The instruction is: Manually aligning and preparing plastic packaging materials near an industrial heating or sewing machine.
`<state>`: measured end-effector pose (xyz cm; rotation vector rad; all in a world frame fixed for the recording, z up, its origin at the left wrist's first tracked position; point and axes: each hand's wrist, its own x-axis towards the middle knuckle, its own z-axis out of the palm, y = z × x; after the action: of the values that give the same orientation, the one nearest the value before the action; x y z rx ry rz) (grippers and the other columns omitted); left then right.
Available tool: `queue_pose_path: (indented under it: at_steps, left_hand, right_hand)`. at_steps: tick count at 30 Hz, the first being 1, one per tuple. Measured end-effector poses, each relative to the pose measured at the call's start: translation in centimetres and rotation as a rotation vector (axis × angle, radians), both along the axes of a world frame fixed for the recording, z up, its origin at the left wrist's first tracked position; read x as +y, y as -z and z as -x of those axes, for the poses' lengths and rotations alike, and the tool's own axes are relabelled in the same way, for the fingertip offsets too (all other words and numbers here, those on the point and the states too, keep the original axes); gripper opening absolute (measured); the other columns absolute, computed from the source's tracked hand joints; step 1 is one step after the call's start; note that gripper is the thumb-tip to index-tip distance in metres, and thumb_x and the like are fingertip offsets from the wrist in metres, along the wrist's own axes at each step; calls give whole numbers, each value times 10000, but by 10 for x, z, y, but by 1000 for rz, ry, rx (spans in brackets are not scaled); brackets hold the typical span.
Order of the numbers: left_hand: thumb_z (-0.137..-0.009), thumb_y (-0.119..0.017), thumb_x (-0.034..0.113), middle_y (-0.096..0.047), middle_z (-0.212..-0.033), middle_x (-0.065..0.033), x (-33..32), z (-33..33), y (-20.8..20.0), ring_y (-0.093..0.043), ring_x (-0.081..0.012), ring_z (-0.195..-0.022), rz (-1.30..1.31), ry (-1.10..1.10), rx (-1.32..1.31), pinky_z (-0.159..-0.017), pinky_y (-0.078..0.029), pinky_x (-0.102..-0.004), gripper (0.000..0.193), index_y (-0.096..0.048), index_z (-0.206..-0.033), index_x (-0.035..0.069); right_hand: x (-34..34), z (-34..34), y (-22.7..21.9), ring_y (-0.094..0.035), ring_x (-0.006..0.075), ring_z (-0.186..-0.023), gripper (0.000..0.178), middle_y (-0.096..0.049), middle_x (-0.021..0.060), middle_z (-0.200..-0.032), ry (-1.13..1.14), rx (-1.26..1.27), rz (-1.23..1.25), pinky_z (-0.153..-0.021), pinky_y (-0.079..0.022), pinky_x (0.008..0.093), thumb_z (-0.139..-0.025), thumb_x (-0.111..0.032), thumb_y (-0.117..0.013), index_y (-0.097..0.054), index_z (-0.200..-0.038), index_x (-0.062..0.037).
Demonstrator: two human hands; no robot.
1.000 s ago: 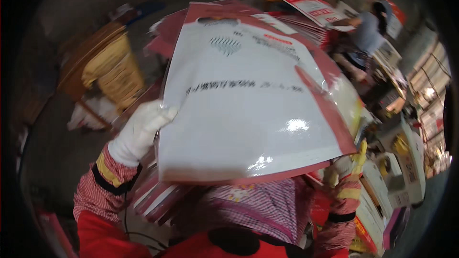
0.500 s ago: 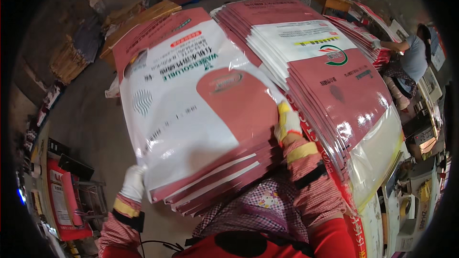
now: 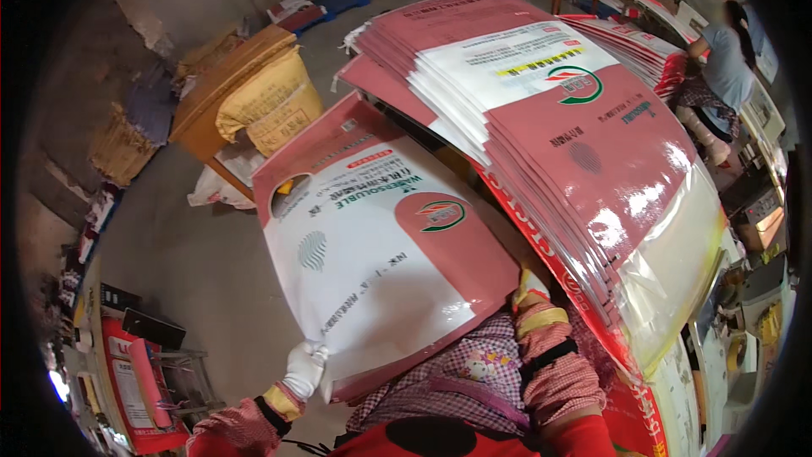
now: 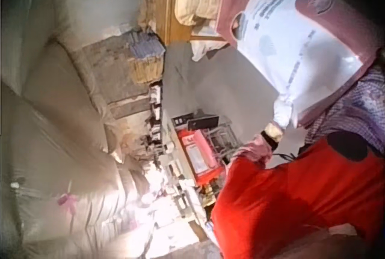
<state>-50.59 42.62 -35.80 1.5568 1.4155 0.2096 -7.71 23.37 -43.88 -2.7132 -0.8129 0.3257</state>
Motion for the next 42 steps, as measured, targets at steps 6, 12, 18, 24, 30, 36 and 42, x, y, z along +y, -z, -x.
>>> queue_pose_path:
  at_steps: [6,12,18,24,30,36,42]
  left_hand:
    - [-775,-679,294,-615,-847,-147,4,10,25,-583,-235,-788,-281,83,436,-746,-462,-327,460,-529,-1037,-53]
    - [-676,-717,324,-495,-1168,-256,31,-43,-25,-510,-364,-1056,-384,682,803,-896,-422,-388,645,-462,-1134,-52]
    - [-692,-615,56,-571,-1016,-180,44,-210,-104,-544,-340,-939,-993,1015,73,-805,-441,-391,291,-570,-976,8]
    - [-698,-639,90,-604,-826,-139,-125,-418,-196,-573,-328,-774,-1129,1544,-681,-696,-458,-394,165,-603,-846,26]
    - [-704,-664,161,-584,-773,-150,-202,-469,-187,-569,-327,-761,-871,1771,-475,-706,-452,-381,191,-626,-827,19]
    - [-686,-623,130,-566,-672,-116,-178,-452,-206,-570,-290,-703,-871,1794,-717,-664,-445,-386,109,-625,-759,49]
    - [-659,-668,123,-549,-702,-35,-182,-433,-221,-530,-225,-653,-1373,1926,-759,-610,-414,-358,113,-573,-720,119]
  right_hand:
    - [4,14,-8,-529,340,-1047,412,-562,181,-1105,-97,11,-160,-890,-426,370,-709,-127,-619,-543,-1113,-99]
    - [8,10,-40,-558,337,-984,310,-591,163,-1048,25,293,-265,-836,-443,389,-748,-178,-582,-576,-1050,-108]
    - [-7,40,-122,-557,349,-965,359,-602,166,-1043,345,510,-493,-847,-422,445,-857,-338,-400,-585,-1005,-68]
    - [-76,72,-153,-579,127,-834,340,-633,59,-935,5,965,-745,-748,-467,266,-861,-220,-567,-571,-1136,-19]
    - [-137,81,-197,-632,192,-771,303,-656,100,-820,-179,919,-923,-704,-494,323,-870,-298,-503,-621,-957,-33]
    - [-179,36,-242,-628,240,-763,262,-622,142,-873,619,1011,-1736,-666,-528,328,-870,-205,-557,-570,-977,34]
    - [-167,-25,-247,-622,229,-675,292,-632,124,-842,824,969,-1602,-561,-528,332,-834,-232,-603,-591,-912,49]
